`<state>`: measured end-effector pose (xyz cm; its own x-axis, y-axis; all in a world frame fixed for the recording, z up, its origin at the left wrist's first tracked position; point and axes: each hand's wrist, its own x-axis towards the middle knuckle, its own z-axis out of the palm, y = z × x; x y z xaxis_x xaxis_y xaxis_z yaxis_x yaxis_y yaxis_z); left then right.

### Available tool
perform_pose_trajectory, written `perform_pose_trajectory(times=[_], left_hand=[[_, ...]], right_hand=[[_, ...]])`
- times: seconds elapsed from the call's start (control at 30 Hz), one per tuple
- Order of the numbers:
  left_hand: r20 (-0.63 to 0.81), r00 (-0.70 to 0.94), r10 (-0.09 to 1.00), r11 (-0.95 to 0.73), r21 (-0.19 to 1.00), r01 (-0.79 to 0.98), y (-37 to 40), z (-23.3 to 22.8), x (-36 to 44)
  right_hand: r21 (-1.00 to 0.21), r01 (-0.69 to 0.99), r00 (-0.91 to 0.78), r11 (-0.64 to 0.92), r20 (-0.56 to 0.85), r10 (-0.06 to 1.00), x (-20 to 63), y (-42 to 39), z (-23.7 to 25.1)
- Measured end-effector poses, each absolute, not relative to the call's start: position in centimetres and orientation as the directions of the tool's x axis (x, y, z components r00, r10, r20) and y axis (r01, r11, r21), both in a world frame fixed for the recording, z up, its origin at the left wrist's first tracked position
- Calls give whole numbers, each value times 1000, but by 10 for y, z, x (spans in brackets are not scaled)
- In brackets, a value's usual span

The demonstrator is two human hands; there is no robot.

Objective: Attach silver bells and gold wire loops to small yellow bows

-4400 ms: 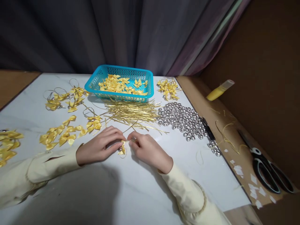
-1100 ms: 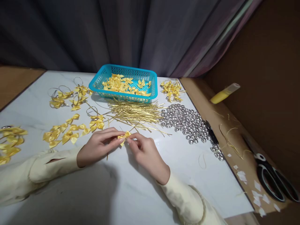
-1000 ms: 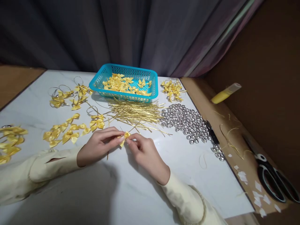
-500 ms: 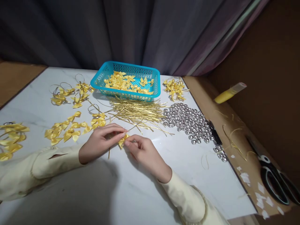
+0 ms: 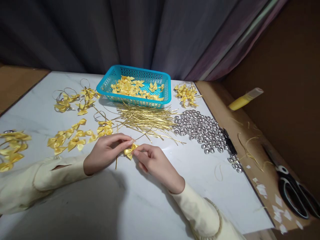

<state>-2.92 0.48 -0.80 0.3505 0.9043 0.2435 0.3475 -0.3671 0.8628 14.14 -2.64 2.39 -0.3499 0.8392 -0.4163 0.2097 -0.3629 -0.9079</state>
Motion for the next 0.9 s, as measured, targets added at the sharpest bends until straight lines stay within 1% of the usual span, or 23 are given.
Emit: perform_pose_trajectory(times=[0.27, 0.47, 0.6, 0.77, 0.9], left_hand=[[270, 371, 888, -399, 854, 334, 5, -6, -29], [311, 405, 860, -447, 842, 303, 5, -5, -29], [388, 400, 831, -511, 815, 273, 4, -7, -30], [521, 412, 748, -640, 730, 240, 4, -12, -34], [585, 404, 703, -695, 686, 214, 5, -13, -34]], right_hand=[[-910, 209, -355, -358, -412, 839, 143, -27, 23], [-897, 189, -366, -399, -441, 819, 145, -26, 24], [-888, 111, -411, -445, -449, 794, 149, -24, 24], [-859, -23, -470, -511, -442, 764, 151, -21, 24], [-851, -42, -481, -524, -442, 757, 152, -21, 24]])
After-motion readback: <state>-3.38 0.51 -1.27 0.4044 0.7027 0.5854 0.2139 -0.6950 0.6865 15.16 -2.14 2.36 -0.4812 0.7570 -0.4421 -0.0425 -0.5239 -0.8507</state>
